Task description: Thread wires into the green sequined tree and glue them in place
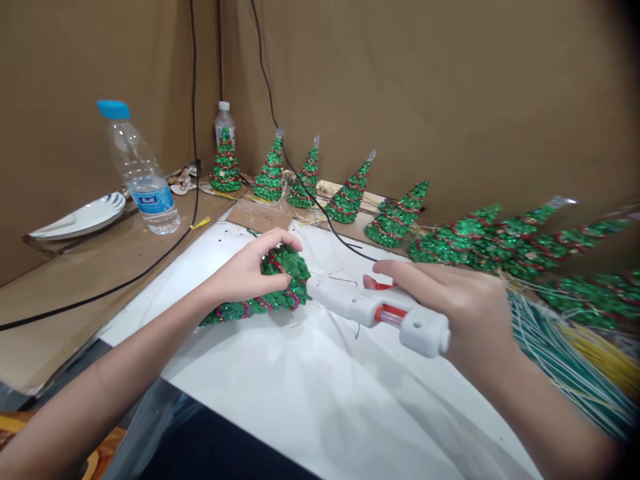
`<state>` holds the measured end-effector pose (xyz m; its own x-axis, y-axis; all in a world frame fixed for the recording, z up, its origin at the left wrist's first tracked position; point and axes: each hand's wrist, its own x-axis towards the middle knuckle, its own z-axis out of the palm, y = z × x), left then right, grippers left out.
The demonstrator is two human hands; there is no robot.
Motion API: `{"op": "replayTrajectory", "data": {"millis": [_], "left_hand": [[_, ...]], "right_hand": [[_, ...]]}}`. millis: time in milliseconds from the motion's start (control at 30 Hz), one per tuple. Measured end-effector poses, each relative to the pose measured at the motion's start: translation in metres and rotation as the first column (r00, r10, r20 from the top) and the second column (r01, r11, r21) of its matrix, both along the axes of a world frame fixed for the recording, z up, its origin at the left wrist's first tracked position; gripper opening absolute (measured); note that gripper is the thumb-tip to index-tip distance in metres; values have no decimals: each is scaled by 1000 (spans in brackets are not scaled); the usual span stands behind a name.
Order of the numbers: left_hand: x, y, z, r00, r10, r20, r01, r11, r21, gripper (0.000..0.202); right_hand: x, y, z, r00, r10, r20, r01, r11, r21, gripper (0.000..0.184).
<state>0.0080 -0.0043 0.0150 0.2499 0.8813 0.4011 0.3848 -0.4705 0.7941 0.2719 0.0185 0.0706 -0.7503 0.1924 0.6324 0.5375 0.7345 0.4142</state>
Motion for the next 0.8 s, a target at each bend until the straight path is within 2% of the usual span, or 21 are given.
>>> {"op": "replayTrajectory", "data": {"millis": [167, 367, 500, 600, 700, 800], "left_hand": [[0, 0, 2, 999, 6, -37, -6, 1000, -4, 37], [1, 0, 5, 998, -5, -68, 6, 1000, 11, 34], [0, 2, 3, 996, -20, -93, 23, 999, 31, 33], [-1, 4, 2, 994, -17, -104, 22, 999, 46, 32], [-1, 4, 2, 993, -17, -120, 23, 998, 50, 31], [0, 4, 3, 992, -14, -127, 21, 999, 49, 30]], "right_hand": [[6, -3, -10, 998, -41, -56, 39, 999, -29, 27], [20, -10, -13, 980, -60, -189, 30, 987, -160, 24], [38, -11, -24, 947, -135, -292, 88, 982, -168, 11], [55, -11, -37, 914, -253, -316, 189, 957, -220, 7], [67, -9, -45, 842, -428, -328, 325, 889, -324, 10], [68, -3, -49, 734, -655, -182, 553, 731, -401, 19]]}}
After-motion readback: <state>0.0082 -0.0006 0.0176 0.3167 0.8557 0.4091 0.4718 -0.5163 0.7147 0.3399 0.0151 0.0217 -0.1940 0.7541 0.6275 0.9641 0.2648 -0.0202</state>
